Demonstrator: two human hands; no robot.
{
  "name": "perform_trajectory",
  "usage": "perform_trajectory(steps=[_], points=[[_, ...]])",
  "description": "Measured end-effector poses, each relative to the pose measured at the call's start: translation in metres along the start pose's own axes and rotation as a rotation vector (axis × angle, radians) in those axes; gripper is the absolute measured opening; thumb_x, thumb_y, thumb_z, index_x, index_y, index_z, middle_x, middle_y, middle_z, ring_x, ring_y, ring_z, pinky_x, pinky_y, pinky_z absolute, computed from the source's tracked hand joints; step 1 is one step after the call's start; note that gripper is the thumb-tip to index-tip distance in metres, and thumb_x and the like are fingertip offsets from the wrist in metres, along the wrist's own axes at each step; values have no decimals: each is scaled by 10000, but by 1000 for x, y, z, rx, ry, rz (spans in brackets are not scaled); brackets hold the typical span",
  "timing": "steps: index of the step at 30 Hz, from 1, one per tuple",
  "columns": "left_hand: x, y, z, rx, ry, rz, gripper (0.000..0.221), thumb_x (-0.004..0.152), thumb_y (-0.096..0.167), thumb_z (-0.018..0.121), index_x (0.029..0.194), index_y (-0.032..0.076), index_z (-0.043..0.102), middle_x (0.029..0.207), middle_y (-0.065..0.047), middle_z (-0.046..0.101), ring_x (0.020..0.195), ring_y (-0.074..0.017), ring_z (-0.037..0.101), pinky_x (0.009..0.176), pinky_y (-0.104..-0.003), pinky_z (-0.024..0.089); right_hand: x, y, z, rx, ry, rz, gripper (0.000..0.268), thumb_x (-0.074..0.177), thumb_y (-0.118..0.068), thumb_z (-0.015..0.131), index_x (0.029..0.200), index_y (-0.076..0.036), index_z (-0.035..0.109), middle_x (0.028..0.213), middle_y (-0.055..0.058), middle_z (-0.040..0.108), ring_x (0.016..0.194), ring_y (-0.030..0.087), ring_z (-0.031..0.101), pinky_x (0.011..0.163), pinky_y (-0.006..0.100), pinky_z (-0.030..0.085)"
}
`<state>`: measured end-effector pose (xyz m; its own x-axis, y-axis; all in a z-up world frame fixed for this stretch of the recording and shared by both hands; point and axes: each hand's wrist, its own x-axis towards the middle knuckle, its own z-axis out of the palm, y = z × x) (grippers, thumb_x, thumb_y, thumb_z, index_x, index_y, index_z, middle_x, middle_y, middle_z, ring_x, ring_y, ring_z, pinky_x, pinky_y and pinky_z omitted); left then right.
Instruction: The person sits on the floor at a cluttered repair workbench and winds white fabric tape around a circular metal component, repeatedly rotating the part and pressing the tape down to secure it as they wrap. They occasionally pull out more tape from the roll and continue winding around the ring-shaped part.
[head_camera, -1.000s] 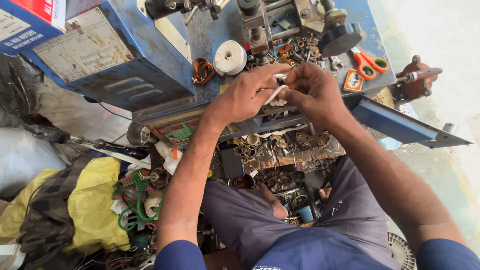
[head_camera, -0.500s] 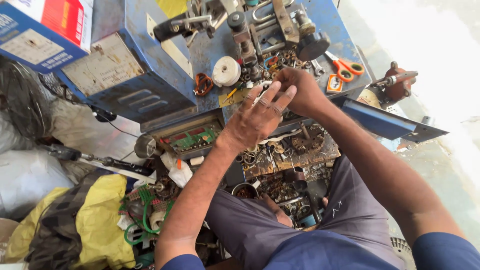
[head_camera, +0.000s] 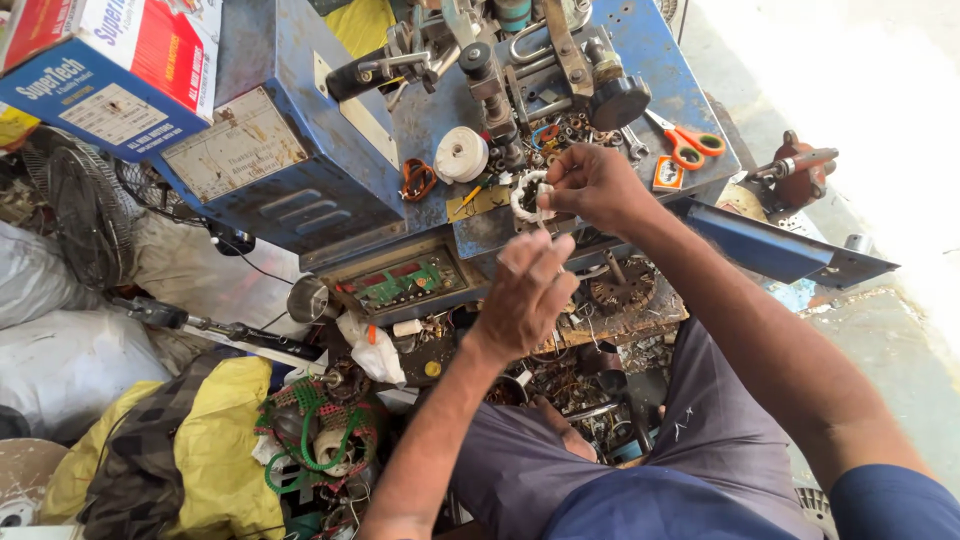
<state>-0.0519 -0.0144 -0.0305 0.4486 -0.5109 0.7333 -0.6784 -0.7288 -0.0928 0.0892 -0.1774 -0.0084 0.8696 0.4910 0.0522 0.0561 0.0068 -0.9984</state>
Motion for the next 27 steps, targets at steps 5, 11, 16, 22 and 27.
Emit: perform_trajectory(steps=[5, 11, 16, 22, 27], points=[[7, -5, 1, -234, 197, -360, 291, 1001, 62, 690, 1255, 104, 555, 1261, -70, 618, 1133, -214, 614, 973, -344, 523, -22, -3, 12, -18, 16, -86, 313, 817, -30, 836, 1031, -18, 608, 847, 28, 700, 767, 70, 673, 676, 231, 563], [36, -15, 3, -378, 211, -630, 555, 861, 85, 825, 1336, 61, 539, 1054, -86, 745, 879, -160, 692, 716, -285, 547, -25, 3, 10, 54, -24, -210, 316, 846, -24, 826, 1077, 1, 613, 901, 30, 698, 820, 70, 671, 726, 226, 569], [23, -30, 21, -494, 209, -771, 534, 894, 56, 830, 1356, 65, 563, 940, -59, 788, 715, -79, 639, 639, -226, 486, -39, -1, 1, 102, -64, -198, 303, 972, -85, 711, 1255, -10, 634, 987, 28, 734, 883, 81, 690, 785, 246, 572], [9, -41, 33, -989, 292, -755, 610, 891, 33, 837, 1405, 28, 509, 925, -48, 721, 819, -59, 639, 759, -206, 529, -52, 0, 11, -21, -32, -267, 500, 863, -23, 750, 1333, -16, 579, 1045, 23, 738, 923, 56, 656, 778, 249, 553], [8, -43, 35, -1040, 308, -729, 620, 892, -20, 820, 1408, 25, 479, 927, -58, 712, 848, -82, 663, 801, -223, 555, -53, 20, 13, -127, 118, -375, 283, 913, -36, 800, 1145, -2, 641, 933, 23, 739, 749, 16, 609, 622, 203, 496]])
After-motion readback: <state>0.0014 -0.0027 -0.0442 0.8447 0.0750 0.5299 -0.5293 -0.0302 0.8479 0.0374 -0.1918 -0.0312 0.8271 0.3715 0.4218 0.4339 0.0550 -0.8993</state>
